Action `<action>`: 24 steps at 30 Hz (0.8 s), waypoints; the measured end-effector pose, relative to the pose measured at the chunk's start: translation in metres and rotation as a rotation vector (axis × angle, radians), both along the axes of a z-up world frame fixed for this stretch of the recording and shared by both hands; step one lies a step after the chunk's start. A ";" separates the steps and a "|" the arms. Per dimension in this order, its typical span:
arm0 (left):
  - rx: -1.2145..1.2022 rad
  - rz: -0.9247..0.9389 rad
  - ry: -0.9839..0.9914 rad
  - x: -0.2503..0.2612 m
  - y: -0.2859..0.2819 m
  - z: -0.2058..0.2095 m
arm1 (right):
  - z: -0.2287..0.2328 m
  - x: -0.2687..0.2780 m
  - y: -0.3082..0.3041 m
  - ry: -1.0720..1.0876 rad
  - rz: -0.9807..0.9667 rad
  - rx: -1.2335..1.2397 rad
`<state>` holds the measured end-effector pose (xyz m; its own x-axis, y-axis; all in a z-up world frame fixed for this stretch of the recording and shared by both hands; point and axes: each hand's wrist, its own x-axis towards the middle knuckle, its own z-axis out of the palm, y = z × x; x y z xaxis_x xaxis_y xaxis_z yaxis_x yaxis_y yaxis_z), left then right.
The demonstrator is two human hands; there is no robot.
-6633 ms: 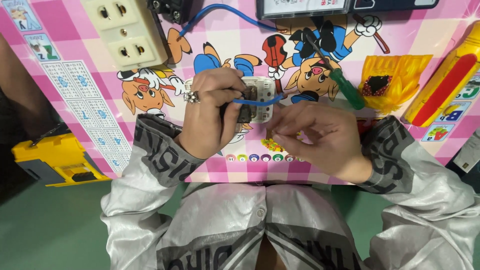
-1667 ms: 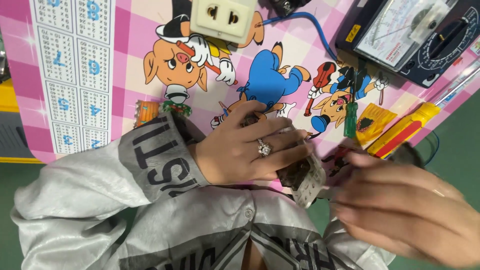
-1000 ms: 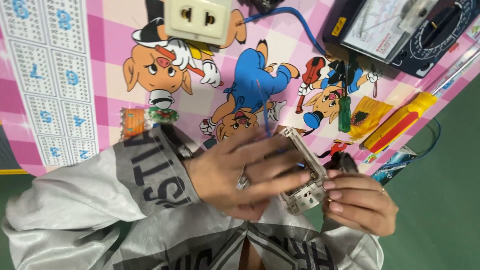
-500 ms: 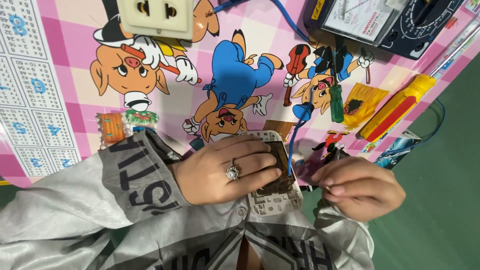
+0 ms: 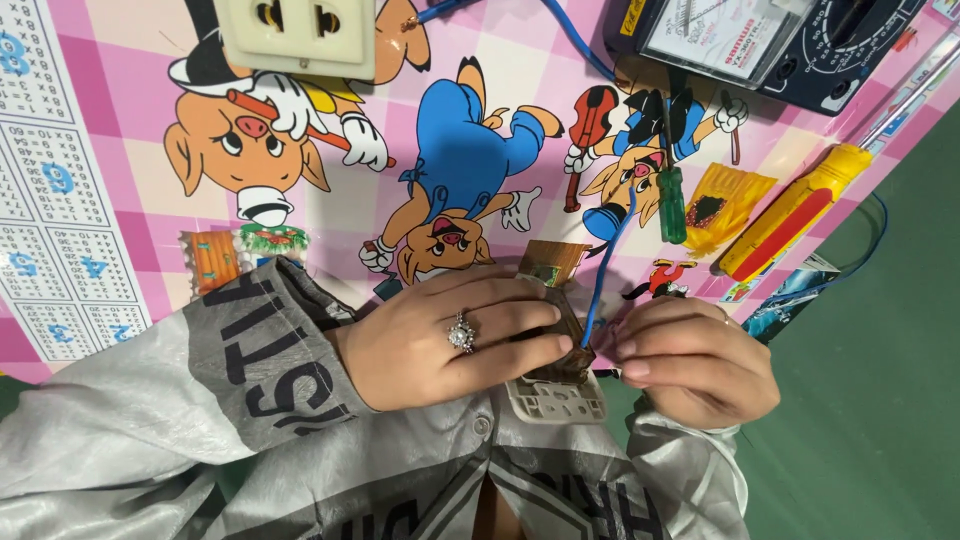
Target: The person strips the insulation from a blue wire and inserts it into a terminal on a white electrical component. They then use a green screwdriver to tighten the screw, securing the wire in place.
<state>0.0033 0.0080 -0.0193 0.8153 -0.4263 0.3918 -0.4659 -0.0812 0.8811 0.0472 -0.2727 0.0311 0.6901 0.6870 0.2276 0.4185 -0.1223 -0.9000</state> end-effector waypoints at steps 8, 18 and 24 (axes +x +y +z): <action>0.034 0.019 -0.021 0.000 -0.002 -0.001 | 0.004 0.002 -0.003 -0.007 0.097 -0.028; 0.031 0.037 -0.021 0.001 -0.002 0.001 | 0.016 0.006 0.000 -0.094 0.172 -0.184; 0.045 0.045 -0.034 -0.001 -0.003 0.000 | 0.007 0.004 0.010 -0.223 0.097 -0.168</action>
